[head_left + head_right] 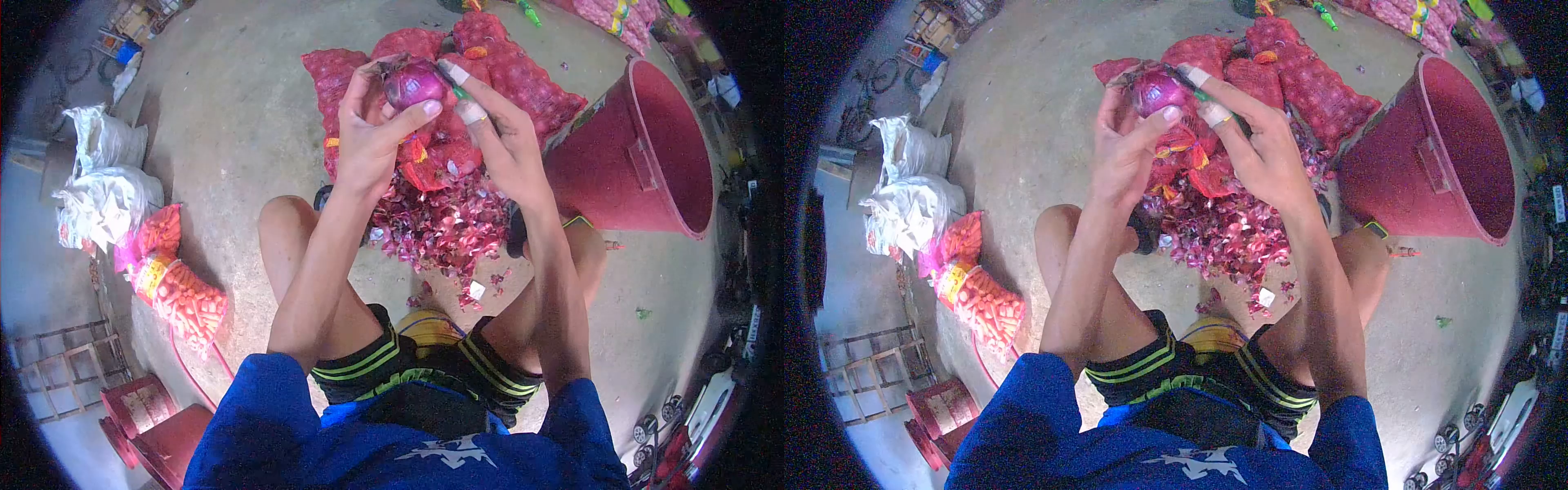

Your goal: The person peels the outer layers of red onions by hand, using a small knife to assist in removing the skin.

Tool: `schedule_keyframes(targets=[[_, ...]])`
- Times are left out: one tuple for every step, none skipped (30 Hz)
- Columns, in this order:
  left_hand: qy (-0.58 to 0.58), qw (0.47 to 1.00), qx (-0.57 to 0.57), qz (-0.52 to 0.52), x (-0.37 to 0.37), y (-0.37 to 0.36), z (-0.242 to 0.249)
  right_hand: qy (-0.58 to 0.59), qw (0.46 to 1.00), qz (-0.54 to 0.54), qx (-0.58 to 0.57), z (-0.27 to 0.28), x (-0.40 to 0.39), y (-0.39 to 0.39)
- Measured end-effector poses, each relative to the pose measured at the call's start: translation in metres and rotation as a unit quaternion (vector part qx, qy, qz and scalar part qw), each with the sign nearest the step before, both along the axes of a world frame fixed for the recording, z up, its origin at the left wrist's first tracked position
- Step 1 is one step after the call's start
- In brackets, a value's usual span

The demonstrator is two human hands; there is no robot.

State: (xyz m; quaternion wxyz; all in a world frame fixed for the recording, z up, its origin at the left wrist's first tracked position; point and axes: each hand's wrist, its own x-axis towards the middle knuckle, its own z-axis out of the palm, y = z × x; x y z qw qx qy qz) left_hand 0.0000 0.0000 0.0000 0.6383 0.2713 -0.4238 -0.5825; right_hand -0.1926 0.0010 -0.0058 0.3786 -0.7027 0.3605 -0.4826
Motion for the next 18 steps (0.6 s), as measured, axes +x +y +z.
schedule_keyframes(targets=[[0.023,1.0,0.003,-0.01,-0.001,0.0,0.001,-0.004,1.0,-0.028,-0.006,0.0,0.001,-0.001],[0.047,0.999,0.005,-0.019,-0.001,0.001,0.002,-0.008,0.998,-0.055,-0.012,0.0,0.002,-0.002],[0.055,0.998,0.009,-0.018,-0.004,0.004,0.003,0.0,0.999,-0.054,-0.008,0.001,-0.006,-0.004],[0.073,0.997,-0.001,-0.04,-0.001,0.008,0.008,-0.026,0.995,-0.079,0.047,0.002,-0.015,-0.008],[0.095,0.993,-0.014,-0.064,-0.002,0.008,0.011,-0.048,0.988,-0.105,0.097,0.004,-0.025,-0.015],[0.096,0.993,-0.016,-0.066,-0.002,0.006,0.012,-0.06,0.992,-0.095,0.064,0.006,-0.026,-0.019],[0.069,0.996,-0.03,-0.056,0.0,0.005,0.013,-0.062,0.992,-0.094,0.063,0.007,-0.029,-0.018],[0.042,0.997,-0.043,-0.045,0.002,0.005,0.013,-0.051,0.994,-0.061,0.073,0.01,-0.033,-0.016],[0.041,0.997,-0.042,-0.043,0.004,0.004,0.011,-0.039,0.995,-0.028,0.084,0.014,-0.033,-0.01],[0.009,0.999,-0.05,-0.021,0.006,0.001,0.009,-0.04,0.995,-0.025,0.085,0.015,-0.029,-0.004],[-0.023,0.998,-0.058,0.002,0.008,-0.001,0.008,-0.012,0.998,-0.019,0.058,0.017,-0.023,0.003],[-0.023,0.998,-0.057,0.005,0.01,-0.002,0.008,0.016,0.999,-0.013,0.031,0.019,-0.018,0.009],[-0.027,0.998,-0.044,0.02,0.011,-0.002,0.008,0.015,0.999,-0.01,0.033,0.02,-0.014,0.014],[-0.031,0.998,-0.031,0.036,0.013,-0.001,0.007,0.068,0.997,-0.018,0.013,0.023,-0.012,0.019],[-0.031,0.998,-0.029,0.039,0.015,-0.002,0.007,0.121,0.992,-0.027,-0.009,0.027,-0.009,0.022],[-0.049,0.997,-0.043,0.05,0.016,-0.002,0.006,0.137,0.99,-0.035,0.02,0.031,-0.007,0.025],[-0.068,0.994,-0.057,0.06,0.016,-0.002,0.006,0.137,0.99,-0.034,0.021,0.03,-0.008,0.025],[-0.068,0.994,-0.057,0.06,0.016,-0.001,0.005,0.157,0.987,-0.037,0.0,0.029,-0.009,0.023]])
